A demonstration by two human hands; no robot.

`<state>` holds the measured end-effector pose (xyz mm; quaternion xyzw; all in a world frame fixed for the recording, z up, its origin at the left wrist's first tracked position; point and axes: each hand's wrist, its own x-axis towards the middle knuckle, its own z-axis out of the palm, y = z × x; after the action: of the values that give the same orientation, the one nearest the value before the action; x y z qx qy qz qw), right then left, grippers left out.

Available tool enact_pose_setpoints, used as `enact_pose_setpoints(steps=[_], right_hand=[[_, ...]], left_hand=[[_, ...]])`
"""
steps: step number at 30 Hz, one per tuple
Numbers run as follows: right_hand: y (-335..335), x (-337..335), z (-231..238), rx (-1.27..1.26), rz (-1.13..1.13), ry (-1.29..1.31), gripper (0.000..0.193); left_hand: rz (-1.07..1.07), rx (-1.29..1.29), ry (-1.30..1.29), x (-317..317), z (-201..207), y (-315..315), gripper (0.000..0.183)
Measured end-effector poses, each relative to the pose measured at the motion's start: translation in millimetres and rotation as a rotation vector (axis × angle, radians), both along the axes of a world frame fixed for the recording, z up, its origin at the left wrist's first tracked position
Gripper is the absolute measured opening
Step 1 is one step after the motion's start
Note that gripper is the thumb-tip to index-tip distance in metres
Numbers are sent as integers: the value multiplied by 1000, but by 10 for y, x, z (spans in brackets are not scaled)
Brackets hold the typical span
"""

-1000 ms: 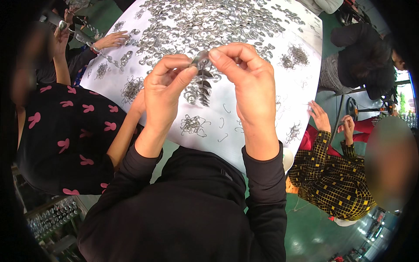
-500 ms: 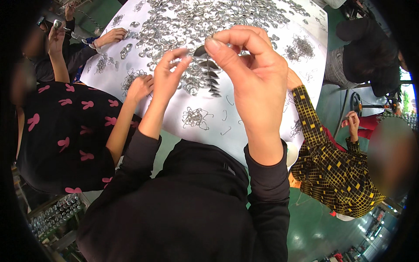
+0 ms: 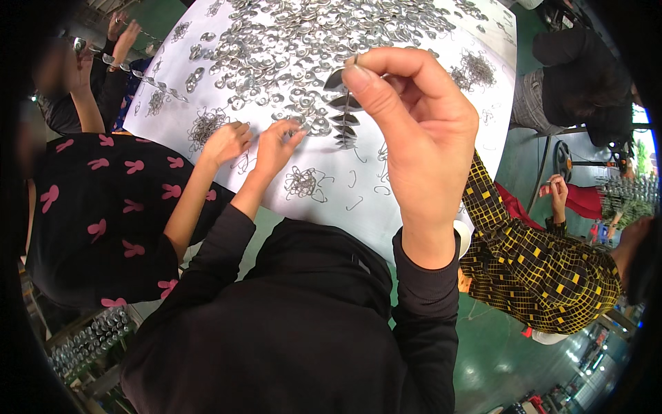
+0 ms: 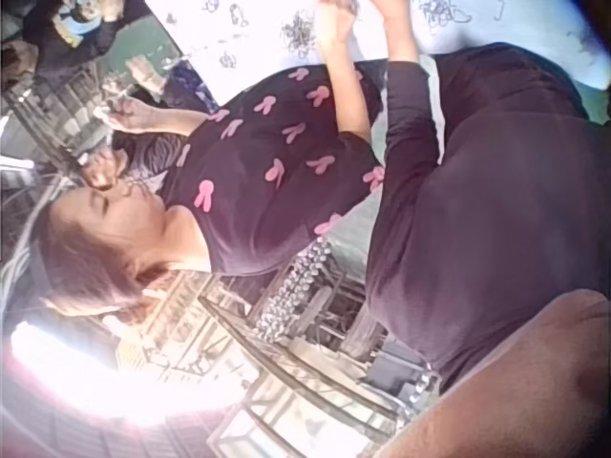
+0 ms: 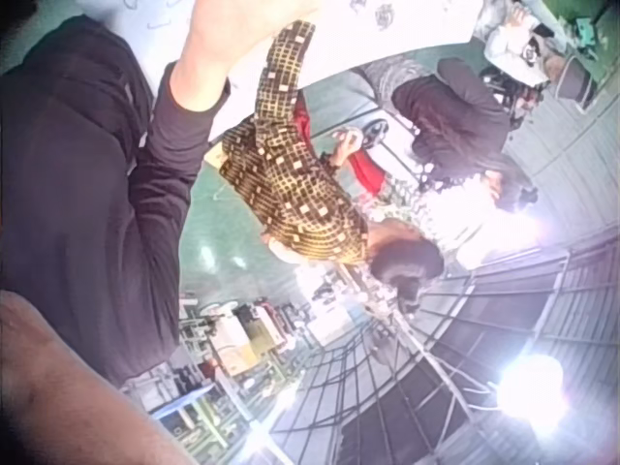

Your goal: The person repeatedly picks small metal discs and wire loops from a table, attaches the loops to the discs by hand, and places the assembled units onto a nearby rack. The process is repeated continuously with coworkers also assembling at the same table.

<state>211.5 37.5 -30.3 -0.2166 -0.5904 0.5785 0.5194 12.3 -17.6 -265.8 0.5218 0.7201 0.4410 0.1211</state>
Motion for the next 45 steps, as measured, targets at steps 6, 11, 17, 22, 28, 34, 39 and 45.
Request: enact_pose_setpoints(steps=[6,11,17,22,28,34,39,45], right_hand=[[-40,6,-53,41,20,-30,10],[13,-42,-77,112,-3,-78,6],[58,-60,-101,179,-101,-184,5],[45,-64,-90,229,-146,-217,5],[15,-55,-69,357,-248,-303,6],[-19,-19,-100,319,-322,-279,11],[249,165,-774,155,-376,-291,11],[200,263,-2283,167,-330,-855,10]], left_hand=[[-207,167,-782,97,857,233,15],[-379,323,-774,319,1826,207,16],[-396,292,-572,473,2274,124,31],[-313,361,-409,553,2344,99,22],[-227,464,-275,632,2346,108,16],[-125,535,-95,715,2392,43,13],[-201,609,-121,743,2475,-163,17],[-115,696,-130,753,2649,-558,22]])
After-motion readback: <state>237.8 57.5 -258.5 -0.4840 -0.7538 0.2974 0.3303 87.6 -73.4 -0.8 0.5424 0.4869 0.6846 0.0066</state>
